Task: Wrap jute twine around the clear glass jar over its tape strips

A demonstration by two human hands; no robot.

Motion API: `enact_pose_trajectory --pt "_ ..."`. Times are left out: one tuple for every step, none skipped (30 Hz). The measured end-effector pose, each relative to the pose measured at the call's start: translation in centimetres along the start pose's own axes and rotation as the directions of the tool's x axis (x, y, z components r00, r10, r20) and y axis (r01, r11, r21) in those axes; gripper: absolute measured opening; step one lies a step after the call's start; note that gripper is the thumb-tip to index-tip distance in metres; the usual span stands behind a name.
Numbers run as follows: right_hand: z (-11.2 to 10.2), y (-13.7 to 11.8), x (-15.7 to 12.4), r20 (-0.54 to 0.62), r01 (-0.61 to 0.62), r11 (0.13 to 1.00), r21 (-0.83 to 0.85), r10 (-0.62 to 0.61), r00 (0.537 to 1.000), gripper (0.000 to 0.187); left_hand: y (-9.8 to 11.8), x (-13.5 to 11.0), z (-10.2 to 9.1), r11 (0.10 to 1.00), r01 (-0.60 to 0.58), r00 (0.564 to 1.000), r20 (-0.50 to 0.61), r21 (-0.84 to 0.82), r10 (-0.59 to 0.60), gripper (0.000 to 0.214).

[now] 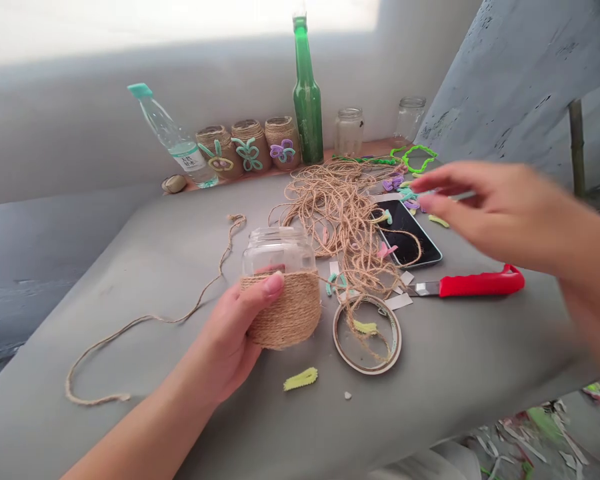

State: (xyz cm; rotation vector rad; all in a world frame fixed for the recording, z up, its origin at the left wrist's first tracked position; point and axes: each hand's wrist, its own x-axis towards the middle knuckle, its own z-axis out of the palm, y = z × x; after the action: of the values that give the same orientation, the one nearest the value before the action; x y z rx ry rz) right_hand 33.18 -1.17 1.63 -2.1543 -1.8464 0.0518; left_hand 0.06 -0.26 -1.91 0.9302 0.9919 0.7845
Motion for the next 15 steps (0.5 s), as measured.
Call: enact_pose_trajectory --pt "0.6 0.1 0.6 0.045 -0.022 0.999 -0.031 0.024 0.999 0.04 0.0 0.0 0.0 1.0 -0.001 1.0 0.001 0.001 0.001 0.04" --pt "1.5 0.2 1.1 0.084 -0.048 0.997 -0.064 0.053 0.995 0.046 0.0 0.0 0.0 1.0 0.0 1.0 0.002 0.003 0.0 0.041" --pt "2.4 0.3 1.5 0.107 -0.073 0.993 -0.094 0.083 0.991 0.053 0.1 -0.1 0.0 1.0 0.006 1.0 0.0 0.008 -0.006 0.042" --pt "3.3 0.4 1.8 0.109 -0.094 0.989 -0.118 0.107 0.988 0.06 0.1 -0.1 0.0 1.0 0.012 1.0 -0.005 0.013 -0.012 0.043" --pt "4.1 0.5 2.0 0.098 -0.115 0.984 -0.136 0.129 0.987 0.066 0.2 -0.1 0.0 1.0 0.021 1.0 -0.013 0.017 -0.021 0.044" --pt "4.8 0.6 2.1 0.087 -0.131 0.98 -0.15 0.145 0.986 0.073 0.3 -0.2 0.1 0.999 0.03 0.999 -0.019 0.019 -0.029 0.044" --pt "5.3 0.6 2.0 0.075 -0.145 0.976 -0.164 0.159 0.984 0.08 0.4 -0.2 0.1 0.999 0.038 0.999 -0.025 0.019 -0.037 0.044" --pt "5.7 0.6 1.9 0.064 -0.154 0.972 -0.177 0.168 0.984 0.086 0.5 -0.2 0.2 0.999 0.045 0.999 -0.027 0.017 -0.045 0.043" --pt "5.9 0.5 1.8 0.058 -0.158 0.97 -0.187 0.171 0.983 0.09 0.6 -0.2 0.3 0.998 0.054 0.998 -0.026 0.016 -0.053 0.043" --pt "6.1 0.4 1.6 0.052 -0.16 0.968 -0.195 0.174 0.983 0.093 0.7 -0.3 0.3 0.998 0.062 0.998 -0.023 0.017 -0.062 0.043" --pt "6.2 0.3 1.5 0.048 -0.163 0.966 -0.2 0.175 0.983 0.094 0.8 -0.3 0.4 0.997 0.071 0.997 -0.024 0.018 -0.071 0.044" --pt "6.2 0.2 1.5 0.044 -0.165 0.966 -0.2 0.178 0.983 0.094 0.9 -0.3 0.4 0.997 0.078 0.997 -0.026 0.019 -0.077 0.045" --pt "6.3 0.1 1.5 0.04 -0.17 0.965 -0.197 0.182 0.983 0.092 1.0 -0.3 0.4 0.996 0.082 0.996 -0.029 0.02 -0.082 0.046" --pt "6.4 0.1 1.6 0.035 -0.174 0.966 -0.189 0.184 0.982 0.09 1.0 -0.3 0.4 0.996 0.084 0.996 -0.032 0.02 -0.083 0.047" --pt "6.6 0.1 1.7 0.03 -0.166 0.97 -0.178 0.174 0.984 0.087 0.9 -0.3 0.4 0.996 0.083 0.996 -0.034 0.019 -0.082 0.047"
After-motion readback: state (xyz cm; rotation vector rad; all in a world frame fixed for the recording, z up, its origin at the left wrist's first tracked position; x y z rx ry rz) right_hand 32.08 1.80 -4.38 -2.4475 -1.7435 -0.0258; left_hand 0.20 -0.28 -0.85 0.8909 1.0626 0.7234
